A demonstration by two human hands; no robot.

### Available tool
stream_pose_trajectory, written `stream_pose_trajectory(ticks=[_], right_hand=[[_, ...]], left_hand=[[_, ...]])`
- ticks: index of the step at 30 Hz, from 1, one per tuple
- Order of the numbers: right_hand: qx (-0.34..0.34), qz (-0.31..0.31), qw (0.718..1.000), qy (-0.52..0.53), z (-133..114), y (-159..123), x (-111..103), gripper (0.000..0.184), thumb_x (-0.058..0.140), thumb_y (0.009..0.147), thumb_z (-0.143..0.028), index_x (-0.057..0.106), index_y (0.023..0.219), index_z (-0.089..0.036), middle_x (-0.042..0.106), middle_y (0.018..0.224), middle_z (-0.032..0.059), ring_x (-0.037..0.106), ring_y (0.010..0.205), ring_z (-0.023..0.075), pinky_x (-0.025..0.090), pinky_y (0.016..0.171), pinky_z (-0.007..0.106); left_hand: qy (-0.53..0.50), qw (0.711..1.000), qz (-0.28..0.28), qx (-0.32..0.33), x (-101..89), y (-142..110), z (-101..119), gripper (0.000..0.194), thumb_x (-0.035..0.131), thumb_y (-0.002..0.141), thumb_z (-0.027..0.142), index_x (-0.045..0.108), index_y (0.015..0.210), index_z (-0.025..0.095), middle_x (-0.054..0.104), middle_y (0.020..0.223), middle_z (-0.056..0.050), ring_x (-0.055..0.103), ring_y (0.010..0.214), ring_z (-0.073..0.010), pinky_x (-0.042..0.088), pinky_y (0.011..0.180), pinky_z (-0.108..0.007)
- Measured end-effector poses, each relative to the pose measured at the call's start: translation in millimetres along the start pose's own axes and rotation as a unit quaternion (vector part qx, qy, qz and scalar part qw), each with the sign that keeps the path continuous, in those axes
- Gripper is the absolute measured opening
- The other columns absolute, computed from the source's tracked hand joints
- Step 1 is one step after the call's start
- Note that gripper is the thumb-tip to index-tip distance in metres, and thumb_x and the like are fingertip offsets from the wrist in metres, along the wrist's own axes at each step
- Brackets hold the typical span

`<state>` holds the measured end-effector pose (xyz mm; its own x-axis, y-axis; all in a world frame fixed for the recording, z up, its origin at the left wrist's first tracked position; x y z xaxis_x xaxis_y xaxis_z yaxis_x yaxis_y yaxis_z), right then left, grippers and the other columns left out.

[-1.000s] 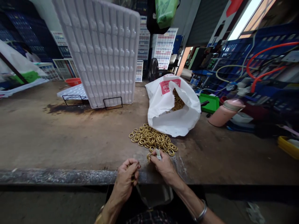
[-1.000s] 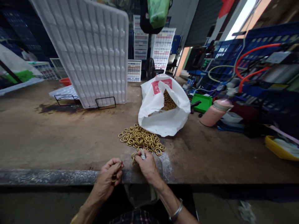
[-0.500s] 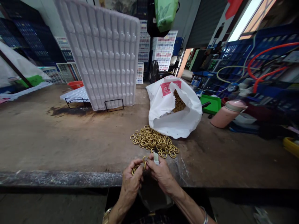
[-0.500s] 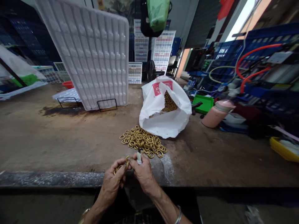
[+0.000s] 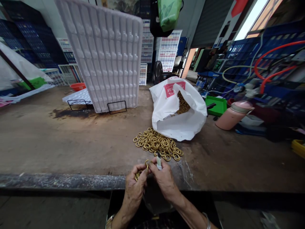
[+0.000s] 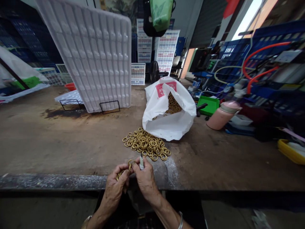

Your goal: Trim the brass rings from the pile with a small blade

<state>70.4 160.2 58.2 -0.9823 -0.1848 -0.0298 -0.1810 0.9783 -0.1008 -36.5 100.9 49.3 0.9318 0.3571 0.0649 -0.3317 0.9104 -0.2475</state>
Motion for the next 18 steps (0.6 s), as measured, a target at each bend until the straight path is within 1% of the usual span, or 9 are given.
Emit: stream_pose_trajectory(ticks=[4, 10, 14, 18], right_hand=[[-0.011, -0.002, 0.999, -0.032, 2, 1, -1, 0.021, 0.058, 0.067, -0.038, 0.05, 0.067, -0.019, 0.051, 0.058, -0.0041, 0.048, 0.055, 0.0119, 0.041, 0.056, 0.024], [-0.01, -0.044, 0.997, -0.062, 3, 0, 3, 0.022, 0.052, 0.072, -0.04, 0.048, 0.068, -0.019, 0.05, 0.057, -0.0045, 0.046, 0.054, 0.0114, 0.039, 0.054, 0.023], [-0.008, -0.035, 0.996, -0.076, 1, 3, -2, 0.019, 0.05, 0.071, -0.039, 0.047, 0.066, -0.02, 0.048, 0.054, -0.0054, 0.045, 0.052, 0.0112, 0.038, 0.054, 0.023], [0.013, -0.032, 0.995, -0.099, 7, 7, -6, 0.015, 0.048, 0.07, -0.034, 0.046, 0.062, -0.021, 0.047, 0.052, -0.0056, 0.043, 0.051, 0.0108, 0.036, 0.053, 0.023]], left_hand=[[0.003, 1.0, 0.002, -0.01, -0.5, 2, -5, 0.044, 0.059, 0.066, 0.056, 0.056, 0.081, 0.014, 0.042, 0.045, 0.007, 0.033, 0.036, -0.0051, 0.027, 0.035, -0.016], [0.016, 1.0, 0.016, -0.01, -3.9, 7, -12, 0.04, 0.056, 0.069, 0.056, 0.051, 0.068, 0.016, 0.042, 0.043, 0.007, 0.033, 0.035, -0.0054, 0.028, 0.035, -0.016], [0.038, 0.999, 0.021, 0.013, -8.3, 12, -9, 0.036, 0.053, 0.072, 0.052, 0.05, 0.067, 0.016, 0.042, 0.045, 0.007, 0.035, 0.038, -0.0062, 0.03, 0.037, -0.017], [0.062, 0.997, 0.022, 0.04, -10.8, 15, -5, 0.033, 0.052, 0.074, 0.049, 0.051, 0.067, 0.017, 0.041, 0.046, 0.006, 0.035, 0.039, -0.0066, 0.03, 0.038, -0.017]])
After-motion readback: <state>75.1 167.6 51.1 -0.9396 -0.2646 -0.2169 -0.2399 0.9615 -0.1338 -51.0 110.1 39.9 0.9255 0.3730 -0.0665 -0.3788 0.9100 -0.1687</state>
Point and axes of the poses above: each hand's wrist, its own y-axis towards the middle knuckle, its own x-axis out of the palm, z = x × y, the point moved 8 cm from there along y, towards the middle knuckle
